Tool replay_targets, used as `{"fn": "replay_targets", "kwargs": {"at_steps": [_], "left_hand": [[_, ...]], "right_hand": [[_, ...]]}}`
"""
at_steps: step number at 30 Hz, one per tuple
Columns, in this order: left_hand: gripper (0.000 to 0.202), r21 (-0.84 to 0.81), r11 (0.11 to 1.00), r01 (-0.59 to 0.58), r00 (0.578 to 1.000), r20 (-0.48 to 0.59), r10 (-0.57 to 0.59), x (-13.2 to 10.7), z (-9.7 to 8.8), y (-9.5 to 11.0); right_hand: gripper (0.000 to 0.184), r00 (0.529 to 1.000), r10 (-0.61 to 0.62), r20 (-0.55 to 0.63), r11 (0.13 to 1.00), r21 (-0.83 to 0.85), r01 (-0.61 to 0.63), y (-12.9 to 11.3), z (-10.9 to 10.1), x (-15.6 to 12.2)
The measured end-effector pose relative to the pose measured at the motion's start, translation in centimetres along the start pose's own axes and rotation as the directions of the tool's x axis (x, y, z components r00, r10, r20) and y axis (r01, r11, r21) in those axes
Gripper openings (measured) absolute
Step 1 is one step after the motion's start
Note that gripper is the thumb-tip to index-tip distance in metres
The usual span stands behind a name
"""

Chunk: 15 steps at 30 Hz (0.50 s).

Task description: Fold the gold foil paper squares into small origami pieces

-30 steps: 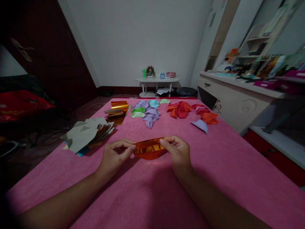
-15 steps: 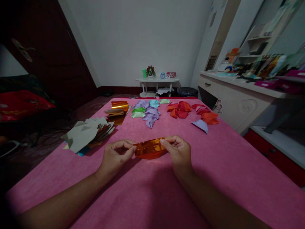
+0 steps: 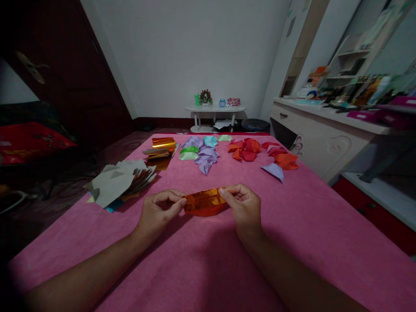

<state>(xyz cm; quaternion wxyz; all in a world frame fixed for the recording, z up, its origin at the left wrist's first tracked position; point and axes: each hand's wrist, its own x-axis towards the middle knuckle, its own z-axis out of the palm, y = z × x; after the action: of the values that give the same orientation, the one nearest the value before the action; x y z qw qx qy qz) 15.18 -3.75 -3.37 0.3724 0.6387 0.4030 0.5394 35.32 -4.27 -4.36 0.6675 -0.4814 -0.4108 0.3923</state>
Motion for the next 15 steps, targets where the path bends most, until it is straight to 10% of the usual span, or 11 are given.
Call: {"fn": "replay_targets", "kwargs": {"at_steps": [15], "left_hand": [[0.008, -0.089, 0.975, 0.203, 0.979, 0.035, -0.2, 0.55, 0.23, -0.6]], "right_hand": [[0.026, 0.998, 0.053, 0.016, 0.987, -0.154, -0.05, -0.18, 0.27, 0.41]]}}
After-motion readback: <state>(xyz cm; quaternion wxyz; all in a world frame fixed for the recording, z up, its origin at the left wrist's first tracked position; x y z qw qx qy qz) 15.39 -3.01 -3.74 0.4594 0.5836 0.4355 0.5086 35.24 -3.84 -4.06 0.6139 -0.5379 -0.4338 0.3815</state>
